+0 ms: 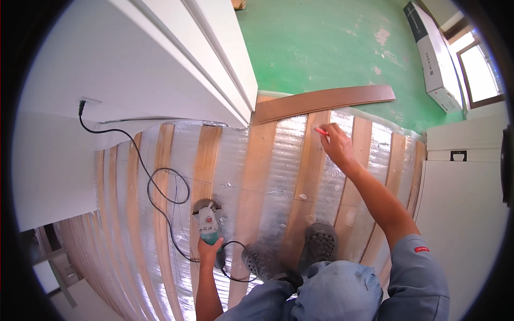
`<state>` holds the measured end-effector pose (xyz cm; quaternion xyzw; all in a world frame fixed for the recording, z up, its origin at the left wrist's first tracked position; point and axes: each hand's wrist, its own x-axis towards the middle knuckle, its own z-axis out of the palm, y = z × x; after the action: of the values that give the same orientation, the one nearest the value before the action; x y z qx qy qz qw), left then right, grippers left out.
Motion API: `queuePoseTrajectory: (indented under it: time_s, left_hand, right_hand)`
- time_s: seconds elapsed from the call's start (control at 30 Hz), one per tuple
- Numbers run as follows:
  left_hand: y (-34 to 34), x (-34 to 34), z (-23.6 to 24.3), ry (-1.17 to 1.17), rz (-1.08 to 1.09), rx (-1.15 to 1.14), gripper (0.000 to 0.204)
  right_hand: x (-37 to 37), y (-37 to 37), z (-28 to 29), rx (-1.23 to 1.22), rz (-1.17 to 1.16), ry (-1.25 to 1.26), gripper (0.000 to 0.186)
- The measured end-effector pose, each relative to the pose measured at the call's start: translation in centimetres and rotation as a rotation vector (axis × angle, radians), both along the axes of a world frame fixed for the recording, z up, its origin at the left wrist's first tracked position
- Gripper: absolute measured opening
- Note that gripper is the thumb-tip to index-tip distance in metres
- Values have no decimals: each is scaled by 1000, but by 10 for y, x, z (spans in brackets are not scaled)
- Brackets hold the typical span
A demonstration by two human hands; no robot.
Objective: The person plugs in an angle grinder and uses it to cut along the edge of a wall on a floor covered with foil-backed insulation and wooden planks. They then place a plank on the floor, mark it with a red pencil, and continue cutting along the wall base.
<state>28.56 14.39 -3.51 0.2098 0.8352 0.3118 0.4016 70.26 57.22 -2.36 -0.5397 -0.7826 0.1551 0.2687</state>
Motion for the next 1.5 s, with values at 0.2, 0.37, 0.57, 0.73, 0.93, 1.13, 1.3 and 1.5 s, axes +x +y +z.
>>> queuePoseTrajectory:
  time_s: [0.2, 0.37, 0.57, 0.73, 0.93, 1.13, 1.3, 1.5]
  left_hand:
    - [19, 22, 71, 170, -78, -44, 53]
    - [-14, 4, 163, 441, -367, -365, 45]
    - [-66, -66, 242, 840, -870, -478, 37]
    - [-71, -88, 207, 703, -555, -498, 46]
    - [-86, -102, 117, 413, -508, -220, 51]
    - [-71, -119, 49, 239, -765, 5, 53]
    - [-73, -125, 19, 59, -832, 93, 54]
    - [-84, -121, 23, 205, -864, 187, 51]
  right_hand:
    - [-36, -136, 6, -273, 502, 26, 20]
    - [-10, -170, 8, -363, 638, 13, 21]
    - [8, -170, 15, -409, 629, 6, 19]
    - [23, -163, 12, -430, 550, -92, 27]
    - [-2, -182, 22, -433, 486, -309, 28]
    - [-11, -221, 67, -530, 101, -435, 26]
    - [47, -345, 130, -501, -235, -237, 27]
    - [199, -683, 187, -538, -977, 348, 28]
